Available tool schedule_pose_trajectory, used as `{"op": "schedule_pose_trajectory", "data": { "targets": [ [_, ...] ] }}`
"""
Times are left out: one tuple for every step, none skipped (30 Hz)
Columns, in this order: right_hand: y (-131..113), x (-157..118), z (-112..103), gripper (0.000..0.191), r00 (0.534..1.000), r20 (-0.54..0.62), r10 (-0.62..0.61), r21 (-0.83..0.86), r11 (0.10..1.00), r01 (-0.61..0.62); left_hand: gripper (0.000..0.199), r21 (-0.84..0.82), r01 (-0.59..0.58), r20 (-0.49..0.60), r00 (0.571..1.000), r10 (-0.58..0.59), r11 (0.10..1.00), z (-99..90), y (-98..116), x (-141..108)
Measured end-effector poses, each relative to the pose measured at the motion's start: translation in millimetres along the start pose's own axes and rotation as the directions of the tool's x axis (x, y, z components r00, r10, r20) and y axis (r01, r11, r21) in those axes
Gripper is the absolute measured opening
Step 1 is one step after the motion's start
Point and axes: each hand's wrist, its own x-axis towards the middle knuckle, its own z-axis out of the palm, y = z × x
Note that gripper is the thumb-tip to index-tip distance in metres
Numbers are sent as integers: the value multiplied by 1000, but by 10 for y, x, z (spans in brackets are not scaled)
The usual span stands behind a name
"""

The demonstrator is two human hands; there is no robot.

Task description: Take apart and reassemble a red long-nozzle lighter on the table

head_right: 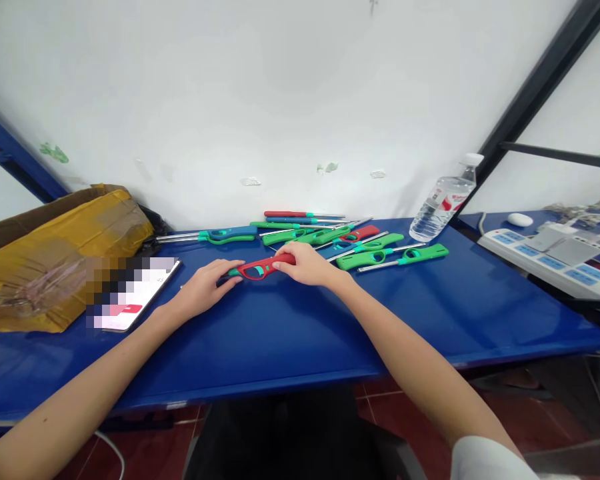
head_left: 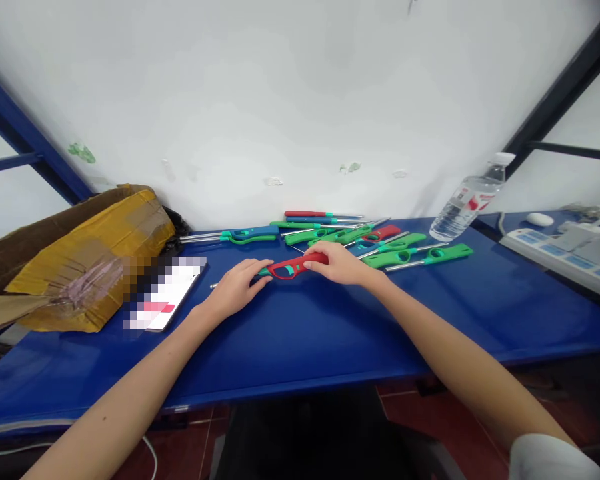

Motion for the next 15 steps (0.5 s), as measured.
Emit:
{"op": "schedule_pose_trajectory", "data": {
  "targets": [
    [-2,-3,-4,15,1000,4,-10,10,1000,10,37,11,-10,10,1000,10,1000,2,-2,-2],
    [-5,-7,-6,17,1000,3,-29,14,999,29,36,19,-19,19,1000,18,1000,2,-6,-5],
    [-8,-11,-8,20,998,1,-55,8,998,55,35,24,-26,27,999,26,999,-2,-13,-8],
    [-9,-16,-10,25,996,1,-85,-9,996,85,35,26,-32,33,999,31,999,-8,-21,-11],
    [-7,-20,-11,30,993,5,-115,-37,993,115,35,28,-35,38,999,34,999,-17,-27,-14],
    [-2,-24,-13,33,990,15,-143,-71,987,144,35,28,-38,42,998,36,999,-28,-32,-17],
    [7,-27,-13,34,985,30,-168,-104,980,171,36,28,-38,46,998,36,999,-38,-34,-19],
    [21,-29,-13,33,981,45,-187,-133,972,191,36,27,-34,50,998,32,999,-47,-32,-20],
    [36,-31,-12,31,979,56,-197,-159,966,204,36,27,-26,54,998,24,999,-53,-27,-19],
    [53,-32,-9,31,977,60,-203,-181,961,211,36,30,-16,55,998,14,999,-55,-17,-18],
    [68,-33,-5,32,977,61,-207,-199,956,215,37,33,-7,53,999,6,999,-52,-4,-15],
    [79,-33,1,33,976,61,-208,-214,953,216,38,38,-3,47,999,1,999,-44,12,-12],
    [84,-34,7,34,976,59,-208,-227,950,216,40,45,-4,36,999,2,999,-32,31,-9],
    [81,-36,15,35,976,61,-209,-239,946,218,42,53,-11,19,1000,10,999,-16,51,-6],
    [70,-38,24,34,975,65,-210,-251,943,220,43,59,-25,0,1000,25,998,0,72,-3]
  ]
}}
